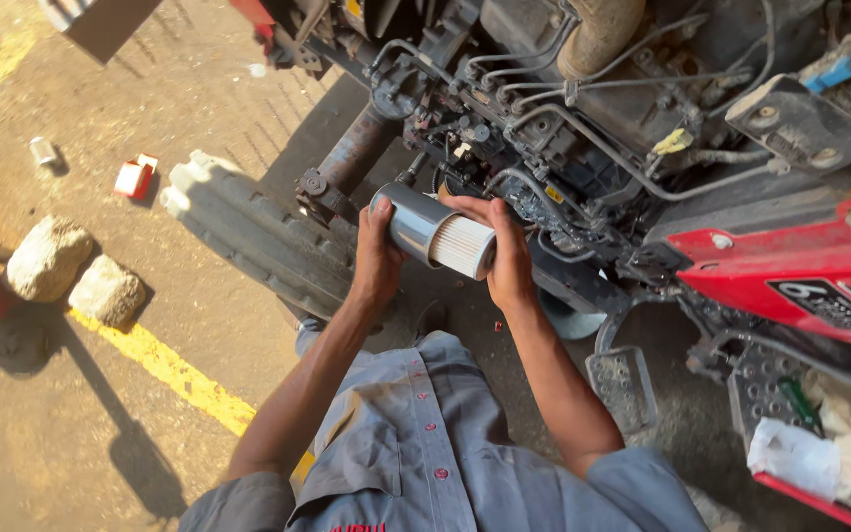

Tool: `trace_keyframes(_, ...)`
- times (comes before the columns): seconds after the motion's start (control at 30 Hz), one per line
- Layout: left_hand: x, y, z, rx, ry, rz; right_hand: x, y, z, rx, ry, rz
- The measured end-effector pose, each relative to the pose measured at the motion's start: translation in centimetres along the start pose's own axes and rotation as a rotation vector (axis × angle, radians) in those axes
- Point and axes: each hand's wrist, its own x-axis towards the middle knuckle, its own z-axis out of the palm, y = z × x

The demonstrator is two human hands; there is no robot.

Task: The person removes an old cylindrical filter from a red tractor engine, cleans the housing with a cloth, and installs a new filter. He then uses a wrench to tighten the filter housing while another person assists.

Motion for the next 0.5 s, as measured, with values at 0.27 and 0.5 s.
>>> trace_keyframes(0.27, 4.6, 6.5, -7.3, 0.156, -0.128, -0.030, 4.8, 8.8, 10.2, -0.319, 0.441, -0.428)
trace_keyframes(0.5, 7.1, 11.4, -8.8, 0.254, -0.251, -0.247, 7.6, 8.9, 16.3, -0.453, 0.708, -0.410)
